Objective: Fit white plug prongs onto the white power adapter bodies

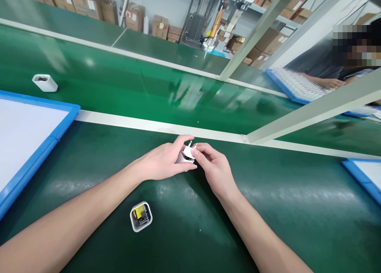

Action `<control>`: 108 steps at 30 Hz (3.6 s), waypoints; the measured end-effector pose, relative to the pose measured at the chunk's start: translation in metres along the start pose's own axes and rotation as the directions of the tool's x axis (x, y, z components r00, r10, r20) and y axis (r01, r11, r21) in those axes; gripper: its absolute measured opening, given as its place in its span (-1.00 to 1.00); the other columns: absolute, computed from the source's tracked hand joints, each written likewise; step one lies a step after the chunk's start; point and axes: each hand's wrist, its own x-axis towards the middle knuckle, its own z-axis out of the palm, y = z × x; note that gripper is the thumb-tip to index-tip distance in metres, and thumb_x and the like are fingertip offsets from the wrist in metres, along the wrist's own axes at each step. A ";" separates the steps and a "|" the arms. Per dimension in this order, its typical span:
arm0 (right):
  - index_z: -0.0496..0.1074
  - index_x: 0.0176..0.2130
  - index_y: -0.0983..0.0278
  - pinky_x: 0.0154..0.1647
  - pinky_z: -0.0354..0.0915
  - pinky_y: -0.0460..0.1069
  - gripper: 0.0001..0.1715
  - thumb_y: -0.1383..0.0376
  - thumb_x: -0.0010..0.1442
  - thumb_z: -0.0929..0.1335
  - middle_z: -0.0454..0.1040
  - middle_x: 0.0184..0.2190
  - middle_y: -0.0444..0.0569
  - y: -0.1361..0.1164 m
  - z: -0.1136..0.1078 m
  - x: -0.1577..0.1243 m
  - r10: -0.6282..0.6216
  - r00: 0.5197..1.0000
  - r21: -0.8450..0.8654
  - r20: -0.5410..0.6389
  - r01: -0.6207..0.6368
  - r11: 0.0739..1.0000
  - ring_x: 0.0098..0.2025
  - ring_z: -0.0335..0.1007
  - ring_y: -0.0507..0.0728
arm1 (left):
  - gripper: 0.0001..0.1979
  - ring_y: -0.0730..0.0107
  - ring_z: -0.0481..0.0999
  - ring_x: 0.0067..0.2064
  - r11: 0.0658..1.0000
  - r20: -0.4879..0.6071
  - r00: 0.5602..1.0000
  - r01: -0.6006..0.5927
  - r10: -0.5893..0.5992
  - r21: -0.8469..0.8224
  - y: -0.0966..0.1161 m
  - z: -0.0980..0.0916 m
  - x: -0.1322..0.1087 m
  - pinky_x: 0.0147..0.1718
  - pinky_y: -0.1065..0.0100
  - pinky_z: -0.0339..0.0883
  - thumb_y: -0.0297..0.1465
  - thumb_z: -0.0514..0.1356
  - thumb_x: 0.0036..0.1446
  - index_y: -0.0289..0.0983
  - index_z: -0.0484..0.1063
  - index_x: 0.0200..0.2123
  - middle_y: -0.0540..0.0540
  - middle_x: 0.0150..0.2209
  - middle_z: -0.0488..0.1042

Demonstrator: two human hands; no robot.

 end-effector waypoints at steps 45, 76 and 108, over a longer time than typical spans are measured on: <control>0.48 -0.34 0.21 -0.32 0.31 0.01 -0.82 0.18 0.21 0.47 0.52 -0.38 -0.11 -0.024 -0.013 -0.005 -0.088 0.963 -0.272 0.255 0.159 0.949 -0.37 0.35 0.08 | -0.23 0.04 0.58 0.06 0.998 0.057 0.998 -0.041 0.039 0.038 0.005 0.002 -0.005 -0.06 0.20 0.42 -0.19 0.27 0.18 -0.08 0.02 0.39 -0.09 0.14 0.52; 0.41 0.10 0.06 0.00 0.39 0.09 -0.58 0.16 0.27 0.47 0.43 -0.04 -0.04 0.013 -0.014 0.007 -0.373 0.925 0.043 0.070 0.371 0.928 -0.07 0.42 0.14 | -0.33 0.17 0.60 0.00 0.681 -0.076 0.996 -0.091 0.053 -0.727 -0.014 -0.002 0.006 -0.13 0.22 0.50 -0.40 0.41 0.09 -0.14 0.13 0.17 -0.14 0.05 0.35; 0.51 0.12 0.27 0.27 0.18 0.44 -0.50 0.05 0.38 0.27 0.23 0.30 0.37 0.026 -0.077 0.112 -0.728 0.685 -0.957 -0.021 0.198 0.214 0.35 0.15 0.55 | -0.56 0.36 0.63 -0.25 0.807 -0.153 0.985 -0.158 0.085 -0.569 -0.015 -0.008 0.028 -0.06 0.28 0.39 0.00 0.01 0.39 -0.25 0.34 -0.04 -0.03 -0.20 0.49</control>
